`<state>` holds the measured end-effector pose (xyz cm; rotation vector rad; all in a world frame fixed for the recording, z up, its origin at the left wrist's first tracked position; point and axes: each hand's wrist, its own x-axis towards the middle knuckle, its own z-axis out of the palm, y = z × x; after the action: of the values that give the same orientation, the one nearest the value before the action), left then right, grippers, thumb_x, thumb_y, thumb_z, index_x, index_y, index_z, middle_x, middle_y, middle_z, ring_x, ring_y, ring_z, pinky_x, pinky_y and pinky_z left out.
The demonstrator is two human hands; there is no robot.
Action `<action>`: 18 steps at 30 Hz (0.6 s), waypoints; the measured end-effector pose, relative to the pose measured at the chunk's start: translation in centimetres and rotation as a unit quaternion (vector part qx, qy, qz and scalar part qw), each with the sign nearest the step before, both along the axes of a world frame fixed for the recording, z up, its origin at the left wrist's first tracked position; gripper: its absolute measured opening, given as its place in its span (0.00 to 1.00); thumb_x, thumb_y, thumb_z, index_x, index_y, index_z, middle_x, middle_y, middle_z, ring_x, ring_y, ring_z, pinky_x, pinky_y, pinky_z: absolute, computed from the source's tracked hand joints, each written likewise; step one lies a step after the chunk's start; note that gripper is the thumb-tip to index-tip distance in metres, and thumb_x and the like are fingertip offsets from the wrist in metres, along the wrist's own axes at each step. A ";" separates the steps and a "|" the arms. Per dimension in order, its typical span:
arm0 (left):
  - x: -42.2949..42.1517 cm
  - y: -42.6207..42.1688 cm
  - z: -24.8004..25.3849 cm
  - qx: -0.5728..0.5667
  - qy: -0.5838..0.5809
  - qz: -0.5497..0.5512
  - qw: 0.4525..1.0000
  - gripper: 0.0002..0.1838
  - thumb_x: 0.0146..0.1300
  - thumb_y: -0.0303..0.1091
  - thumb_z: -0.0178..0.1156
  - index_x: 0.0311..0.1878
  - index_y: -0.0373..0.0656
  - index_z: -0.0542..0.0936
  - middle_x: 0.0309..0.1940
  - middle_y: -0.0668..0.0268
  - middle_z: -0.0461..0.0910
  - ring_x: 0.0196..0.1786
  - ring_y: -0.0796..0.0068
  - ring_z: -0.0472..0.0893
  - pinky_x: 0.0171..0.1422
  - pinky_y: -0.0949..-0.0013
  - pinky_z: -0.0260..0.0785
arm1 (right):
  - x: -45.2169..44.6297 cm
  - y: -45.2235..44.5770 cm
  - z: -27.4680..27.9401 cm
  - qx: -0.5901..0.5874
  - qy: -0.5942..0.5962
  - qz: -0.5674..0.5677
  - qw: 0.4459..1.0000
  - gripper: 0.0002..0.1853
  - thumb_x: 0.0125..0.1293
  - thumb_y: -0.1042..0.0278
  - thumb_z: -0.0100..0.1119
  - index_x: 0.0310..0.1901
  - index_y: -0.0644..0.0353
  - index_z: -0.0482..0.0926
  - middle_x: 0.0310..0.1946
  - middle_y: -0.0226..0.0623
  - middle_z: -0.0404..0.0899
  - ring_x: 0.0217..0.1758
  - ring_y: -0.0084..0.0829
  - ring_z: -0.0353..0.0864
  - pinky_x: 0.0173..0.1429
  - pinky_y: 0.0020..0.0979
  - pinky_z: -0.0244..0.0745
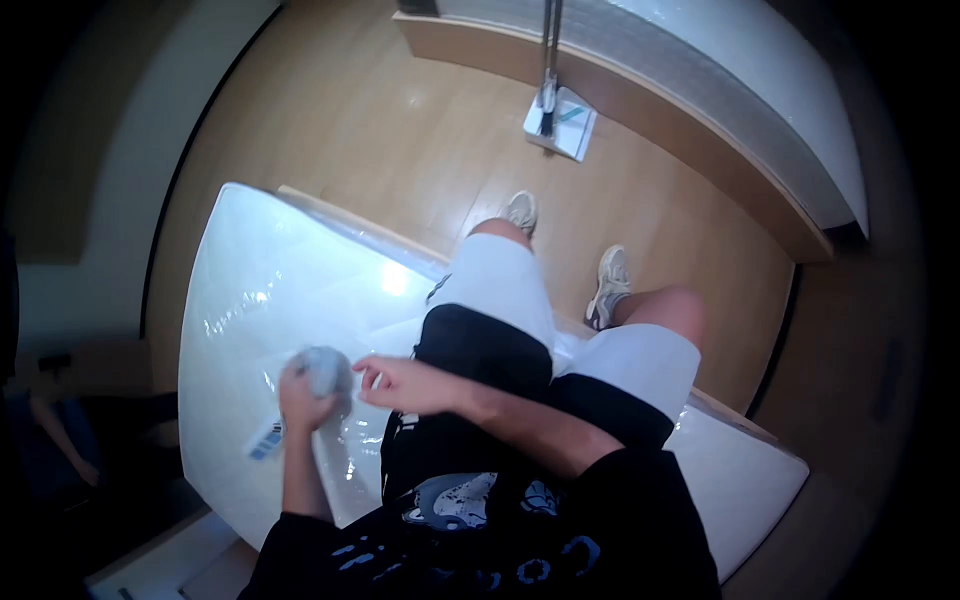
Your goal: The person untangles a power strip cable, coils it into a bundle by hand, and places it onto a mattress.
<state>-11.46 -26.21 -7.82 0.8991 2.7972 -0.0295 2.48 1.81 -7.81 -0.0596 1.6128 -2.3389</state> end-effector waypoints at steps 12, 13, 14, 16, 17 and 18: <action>-1.9 3.2 -5.1 -0.005 0.076 -0.086 0.993 0.34 0.40 0.56 0.75 0.41 0.34 0.81 0.64 0.40 0.68 0.66 0.36 0.66 0.71 0.36 0.55 | 23.3 16.1 0.2 0.655 -0.141 -0.410 0.619 0.16 0.60 0.73 0.65 0.50 0.66 0.81 0.44 0.52 0.82 0.52 0.57 0.79 0.63 0.52 0.73; -1.7 3.4 -5.0 -0.014 0.062 -0.078 0.995 0.35 0.40 0.57 0.75 0.41 0.33 0.81 0.64 0.39 0.67 0.66 0.35 0.65 0.71 0.35 0.55 | 24.7 17.2 -0.3 0.643 -0.235 -0.429 0.590 0.19 0.62 0.68 0.64 0.54 0.67 0.78 0.49 0.52 0.81 0.57 0.56 0.76 0.67 0.52 0.69; -1.4 3.9 -5.0 -0.023 0.048 -0.071 0.996 0.35 0.40 0.57 0.75 0.41 0.33 0.81 0.64 0.39 0.67 0.66 0.35 0.65 0.71 0.34 0.54 | 26.1 17.3 -2.7 0.584 -0.303 -0.465 0.593 0.24 0.64 0.62 0.63 0.58 0.67 0.75 0.53 0.53 0.78 0.59 0.56 0.73 0.69 0.50 0.65; -1.4 3.9 -5.7 -0.055 0.025 -0.066 0.996 0.36 0.40 0.58 0.75 0.41 0.32 0.81 0.64 0.39 0.66 0.66 0.35 0.64 0.71 0.32 0.53 | 26.8 17.5 -6.7 0.598 -0.280 -0.468 0.587 0.26 0.64 0.60 0.58 0.58 0.70 0.70 0.51 0.56 0.71 0.57 0.56 0.68 0.67 0.51 0.61; -1.5 3.9 -6.1 -0.079 0.016 -0.061 0.995 0.36 0.41 0.58 0.75 0.41 0.32 0.81 0.64 0.39 0.65 0.66 0.35 0.64 0.71 0.32 0.53 | 25.9 18.8 -7.2 0.623 -0.290 -0.436 0.581 0.26 0.63 0.55 0.60 0.54 0.69 0.70 0.47 0.56 0.69 0.53 0.55 0.67 0.64 0.51 0.62; -1.8 4.1 -6.2 -0.104 0.005 -0.054 0.993 0.36 0.41 0.58 0.76 0.41 0.32 0.81 0.65 0.39 0.65 0.66 0.35 0.64 0.71 0.31 0.53 | 24.4 19.7 -7.5 0.634 -0.324 -0.429 0.555 0.23 0.61 0.55 0.60 0.49 0.67 0.72 0.45 0.57 0.71 0.53 0.56 0.68 0.63 0.51 0.62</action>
<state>-13.29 -22.08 -13.99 0.9990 2.6882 -0.3356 26.92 21.51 -15.32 1.9356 2.5950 -0.5498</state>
